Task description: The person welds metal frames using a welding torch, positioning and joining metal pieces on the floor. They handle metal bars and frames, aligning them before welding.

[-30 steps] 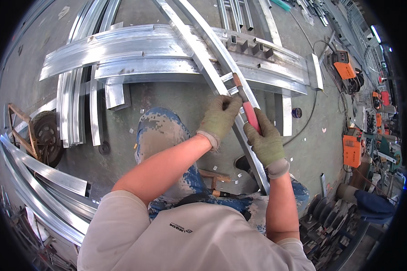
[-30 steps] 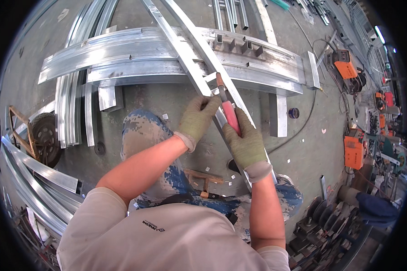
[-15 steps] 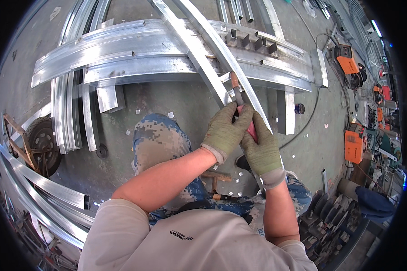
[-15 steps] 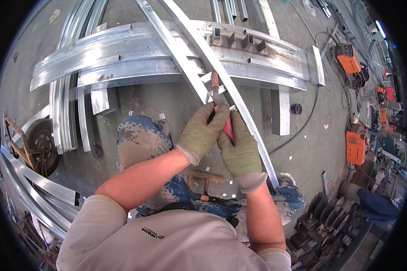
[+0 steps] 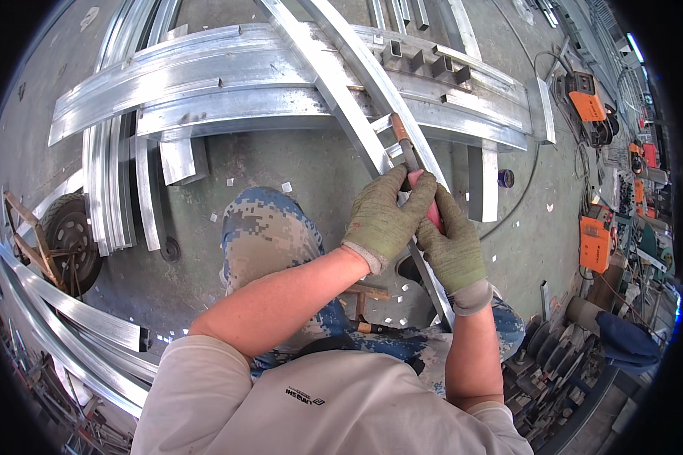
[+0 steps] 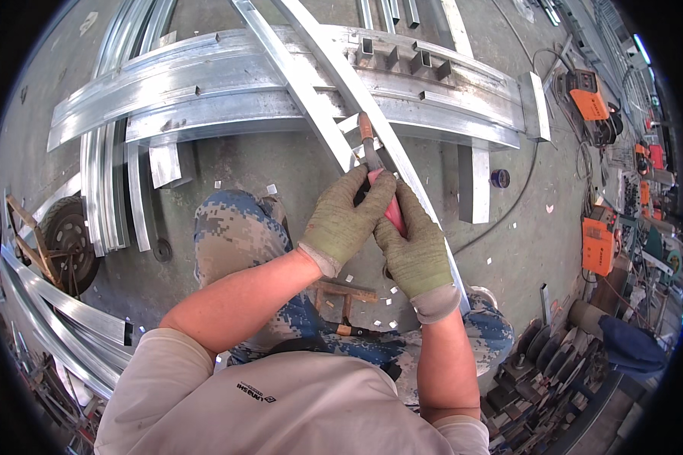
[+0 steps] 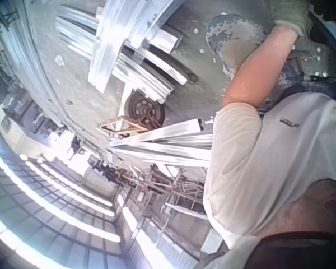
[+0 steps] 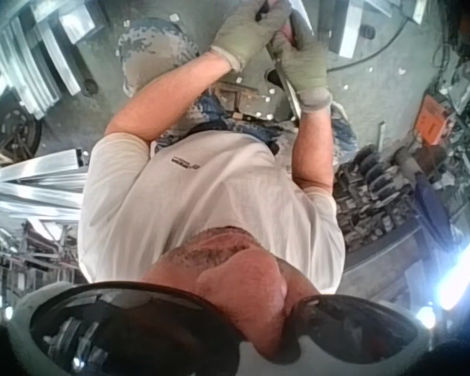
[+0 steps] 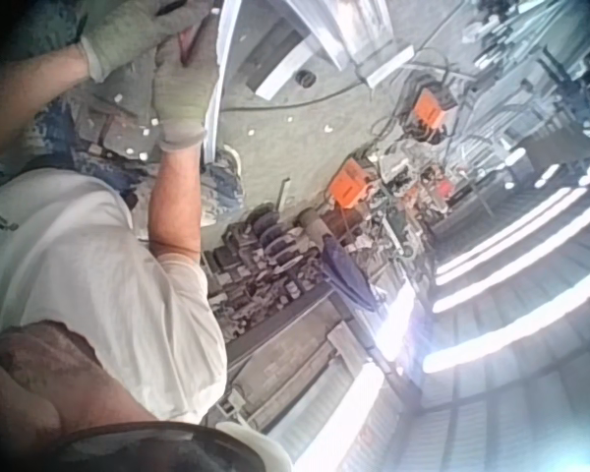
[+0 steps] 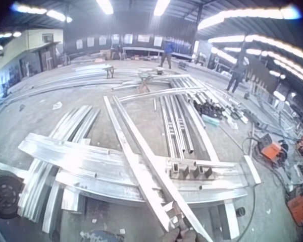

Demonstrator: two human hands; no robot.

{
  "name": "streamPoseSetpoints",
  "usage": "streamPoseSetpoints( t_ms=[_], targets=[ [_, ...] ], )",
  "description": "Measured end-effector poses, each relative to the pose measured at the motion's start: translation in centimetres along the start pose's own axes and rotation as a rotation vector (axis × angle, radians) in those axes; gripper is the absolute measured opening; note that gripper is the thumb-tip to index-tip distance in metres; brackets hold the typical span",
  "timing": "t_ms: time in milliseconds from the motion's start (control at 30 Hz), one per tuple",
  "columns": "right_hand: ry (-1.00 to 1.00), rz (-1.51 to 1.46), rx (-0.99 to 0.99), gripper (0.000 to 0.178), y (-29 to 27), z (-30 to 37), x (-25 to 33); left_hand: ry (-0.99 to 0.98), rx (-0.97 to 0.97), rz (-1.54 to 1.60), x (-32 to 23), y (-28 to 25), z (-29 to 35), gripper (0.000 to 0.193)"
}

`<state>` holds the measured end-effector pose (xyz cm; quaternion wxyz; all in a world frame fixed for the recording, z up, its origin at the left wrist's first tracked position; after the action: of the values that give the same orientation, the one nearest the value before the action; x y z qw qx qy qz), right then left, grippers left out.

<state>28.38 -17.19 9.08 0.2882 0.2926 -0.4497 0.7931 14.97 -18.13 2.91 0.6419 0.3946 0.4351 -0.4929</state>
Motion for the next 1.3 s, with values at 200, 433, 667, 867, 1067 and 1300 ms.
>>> streamPoseSetpoints(
  t_ms=[200,433,667,867,1067,1300],
  targets=[
    [-0.129,0.041,-0.057,0.057,0.3,-0.6,-1.6,0.009,-0.009,0.018,0.0,0.0,0.1,0.047],
    [0.006,0.064,0.014,0.058,0.0,-0.2,0.5,0.022,-0.040,-0.042,0.6,0.0,-0.2,0.047],
    [0.072,0.072,0.008,0.058,-0.2,0.4,1.1,0.029,-0.026,-0.047,0.4,0.1,0.0,0.047],
    [0.060,-0.028,0.043,0.057,-0.1,0.2,0.2,0.057,-0.036,-0.075,0.7,0.1,-0.1,0.047],
    [0.084,-0.033,0.044,0.055,-0.3,-0.3,0.7,0.003,-0.035,0.007,0.2,0.0,-0.3,0.055],
    [0.094,0.024,0.049,0.056,-0.4,-0.3,0.2,0.023,-0.017,0.000,0.3,0.0,-0.3,0.049]
  ],
)
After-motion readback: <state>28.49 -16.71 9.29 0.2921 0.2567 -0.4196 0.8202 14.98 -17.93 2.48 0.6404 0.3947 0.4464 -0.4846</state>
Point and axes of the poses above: each hand's wrist, its own z-axis away from the middle knuckle, its own y-axis out of the palm, x = y × z, the point moved 3 cm from there along -z, towards the middle knuckle, and after that the axes turned 6 degrees about z, right-handed, at the moved point
